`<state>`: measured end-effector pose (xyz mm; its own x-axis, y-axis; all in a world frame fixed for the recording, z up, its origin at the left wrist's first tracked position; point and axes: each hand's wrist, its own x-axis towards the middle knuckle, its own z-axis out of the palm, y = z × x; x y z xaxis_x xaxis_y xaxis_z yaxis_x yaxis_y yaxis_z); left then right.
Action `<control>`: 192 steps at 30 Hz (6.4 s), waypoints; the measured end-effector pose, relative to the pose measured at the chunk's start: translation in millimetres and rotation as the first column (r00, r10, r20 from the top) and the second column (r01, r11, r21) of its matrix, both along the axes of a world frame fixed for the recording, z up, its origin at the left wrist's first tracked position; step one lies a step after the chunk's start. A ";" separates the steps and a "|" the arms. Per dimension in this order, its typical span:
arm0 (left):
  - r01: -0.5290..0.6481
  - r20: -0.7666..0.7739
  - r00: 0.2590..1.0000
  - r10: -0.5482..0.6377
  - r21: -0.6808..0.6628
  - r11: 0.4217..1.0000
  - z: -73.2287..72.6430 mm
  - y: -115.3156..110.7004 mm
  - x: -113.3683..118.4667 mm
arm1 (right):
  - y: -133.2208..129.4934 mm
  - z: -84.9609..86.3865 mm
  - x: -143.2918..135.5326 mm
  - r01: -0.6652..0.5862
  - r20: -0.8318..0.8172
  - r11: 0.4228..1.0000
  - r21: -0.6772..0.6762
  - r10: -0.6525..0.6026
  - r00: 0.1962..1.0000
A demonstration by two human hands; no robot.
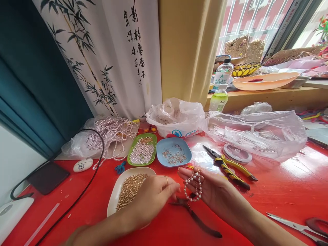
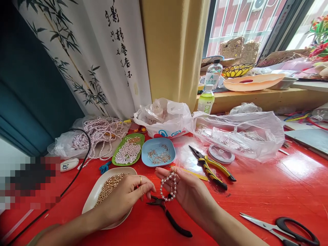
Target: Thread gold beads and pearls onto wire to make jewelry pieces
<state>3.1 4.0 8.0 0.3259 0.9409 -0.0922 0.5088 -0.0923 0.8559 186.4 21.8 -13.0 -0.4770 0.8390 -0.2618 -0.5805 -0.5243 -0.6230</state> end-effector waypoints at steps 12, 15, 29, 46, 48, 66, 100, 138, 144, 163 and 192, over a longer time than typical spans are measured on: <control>-0.006 -0.019 1.000 0.005 -0.032 0.999 -0.7 1.1 -0.9 | 8.8 -2.0 5.5 0.083 0.372 0.981 0.175 -0.144 0.917; -0.008 -0.022 1.000 0.007 -0.033 0.999 -1.5 1.1 -1.0 | 26.5 0.7 21.5 -0.070 0.773 0.821 0.566 -0.500 0.390; 0.037 0.109 0.994 -0.032 -0.045 0.998 -4.3 -2.6 0.5 | 79.3 -18.4 13.6 -0.650 0.646 0.692 0.315 -0.658 -0.388; 0.031 0.335 0.942 0.035 -0.188 0.982 2.5 0.1 0.1 | 39.9 47.9 10.8 0.003 0.629 0.706 0.708 -0.633 0.452; 0.073 0.462 0.886 0.040 -0.224 0.972 3.2 3.2 -1.9 | 24.3 48.1 -5.7 0.150 0.448 0.839 0.524 -0.421 0.789; 0.006 0.137 0.990 0.015 -0.146 0.989 15.2 11.4 -17.9 | 13.9 63.4 -3.8 -0.434 0.796 0.676 0.596 -0.426 0.429; 0.152 0.426 0.905 -0.002 -0.318 0.936 10.7 3.7 -8.7 | 6.5 62.7 -13.4 -0.242 0.715 0.765 0.597 -0.370 0.594; 0.099 0.347 0.938 0.011 -0.298 0.949 3.9 -13.2 3.4 | -30.2 75.4 -15.2 -0.581 0.593 0.305 0.755 -0.695 0.406; 0.088 0.417 0.908 0.041 -0.285 0.955 8.6 -14.1 5.8 | -28.6 77.9 -10.7 -0.678 0.492 0.074 0.731 -0.745 0.450; 0.089 0.687 0.715 0.130 -0.274 0.958 9.0 0.2 -2.0 | -6.6 79.7 5.4 -0.595 0.660 0.421 0.684 -0.705 0.260; -0.058 0.538 0.826 0.170 -0.218 0.974 5.8 -6.8 1.3 | 26.6 49.0 -3.1 -0.481 0.454 0.325 0.814 -0.873 0.179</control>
<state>4.3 -2.8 13.9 0.2664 0.9581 -0.1052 -0.0551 0.1241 0.9907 183.3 48.4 36.0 -0.2643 0.7842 0.5614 0.6832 0.5631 -0.4649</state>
